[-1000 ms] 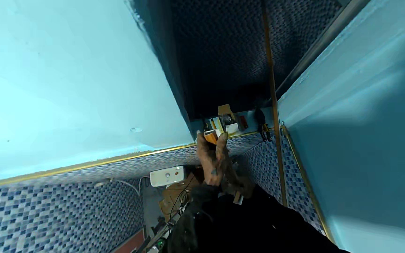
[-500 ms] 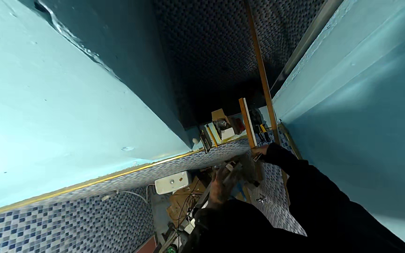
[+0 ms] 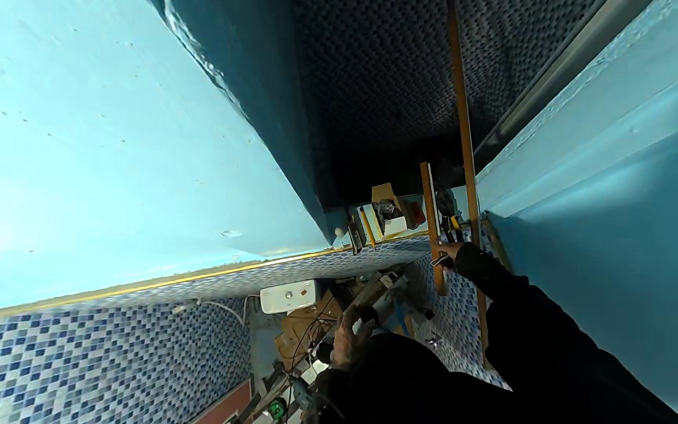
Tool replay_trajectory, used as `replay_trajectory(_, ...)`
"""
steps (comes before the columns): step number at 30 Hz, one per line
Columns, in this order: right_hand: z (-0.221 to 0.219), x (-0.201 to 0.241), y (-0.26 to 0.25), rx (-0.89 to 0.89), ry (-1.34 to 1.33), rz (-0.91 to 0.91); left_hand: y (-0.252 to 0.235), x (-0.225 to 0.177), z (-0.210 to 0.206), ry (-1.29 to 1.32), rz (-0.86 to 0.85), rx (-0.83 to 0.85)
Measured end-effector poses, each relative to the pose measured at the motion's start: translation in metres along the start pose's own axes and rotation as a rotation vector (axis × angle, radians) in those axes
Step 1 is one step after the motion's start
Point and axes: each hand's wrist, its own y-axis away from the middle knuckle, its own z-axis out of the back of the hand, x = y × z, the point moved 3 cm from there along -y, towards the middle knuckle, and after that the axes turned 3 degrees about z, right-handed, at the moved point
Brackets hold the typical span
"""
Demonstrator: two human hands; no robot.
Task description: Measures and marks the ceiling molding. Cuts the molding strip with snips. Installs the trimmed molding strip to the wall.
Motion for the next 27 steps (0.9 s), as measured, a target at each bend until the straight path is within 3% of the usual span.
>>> replay_trajectory(6,0.007,-0.016,0.020,0.044,-0.034,0.040,0.001,-0.021,-0.010,-0.028,-0.009,0.069)
replay_trajectory(9,-0.008,-0.020,0.052,0.090,-0.185,0.183,0.002,-0.046,-0.016,0.036,-0.120,0.092)
replay_trajectory(11,-0.031,-0.024,0.078,0.030,-0.305,0.363,0.005,-0.065,-0.024,0.126,-0.249,0.099)
replay_trajectory(13,-0.061,-0.029,0.105,-0.163,-0.271,0.615,0.005,-0.085,-0.032,0.284,-0.333,0.080)
replay_trajectory(16,-0.107,-0.037,0.136,-0.458,-0.206,1.173,0.007,-0.105,-0.037,0.655,-0.291,0.053)
replay_trajectory(19,-0.137,-0.036,0.158,-0.571,-0.269,1.488,0.010,-0.107,-0.033,1.032,-0.196,-0.003)
replay_trajectory(23,-0.156,-0.033,0.167,-0.515,-0.219,1.601,0.014,-0.107,-0.022,1.231,-0.161,-0.050)
replay_trajectory(27,-0.136,-0.026,0.166,-0.416,-0.036,1.570,0.008,-0.094,-0.006,1.330,-0.155,-0.007)
